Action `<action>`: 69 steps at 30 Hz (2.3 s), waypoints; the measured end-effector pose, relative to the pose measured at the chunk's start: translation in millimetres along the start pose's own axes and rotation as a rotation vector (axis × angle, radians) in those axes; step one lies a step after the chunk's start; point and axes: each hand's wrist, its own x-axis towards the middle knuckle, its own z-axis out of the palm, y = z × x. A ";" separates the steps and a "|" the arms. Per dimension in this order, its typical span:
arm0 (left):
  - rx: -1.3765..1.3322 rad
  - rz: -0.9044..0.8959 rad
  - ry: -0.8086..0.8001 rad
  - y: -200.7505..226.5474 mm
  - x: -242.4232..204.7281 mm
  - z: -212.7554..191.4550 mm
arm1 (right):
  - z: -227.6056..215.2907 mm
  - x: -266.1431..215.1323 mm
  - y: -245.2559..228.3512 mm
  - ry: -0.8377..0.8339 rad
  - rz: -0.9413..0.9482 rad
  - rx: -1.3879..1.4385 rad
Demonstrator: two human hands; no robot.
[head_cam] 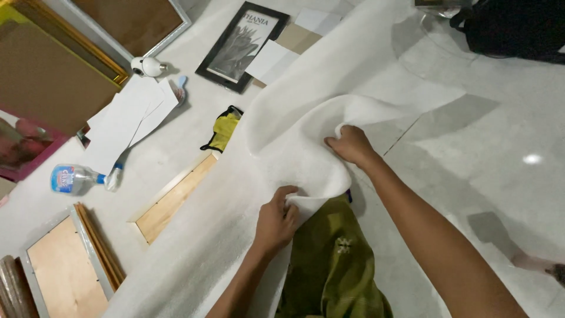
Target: The person aligns a wooden picture frame on a foam-covered table, brushes its wooden back with a wide brush, then folds a sheet of white foam wrap over the frame. They press the wrap around the frame and finally turn the frame over to show its printed front before setting it down.
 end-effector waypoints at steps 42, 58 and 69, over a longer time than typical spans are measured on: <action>-0.017 0.596 -0.254 8.7 -117.4 39.0 | -143.9 -155.9 -70.8 0.885 -0.575 -0.580; 0.203 0.124 -0.338 -51.4 -82.6 -96.1 | 138.3 -59.1 -225.7 -0.518 -0.536 -0.557; 0.411 -0.319 0.070 -196.5 -68.0 -126.9 | 191.8 -93.8 -224.2 -0.545 -0.494 -0.707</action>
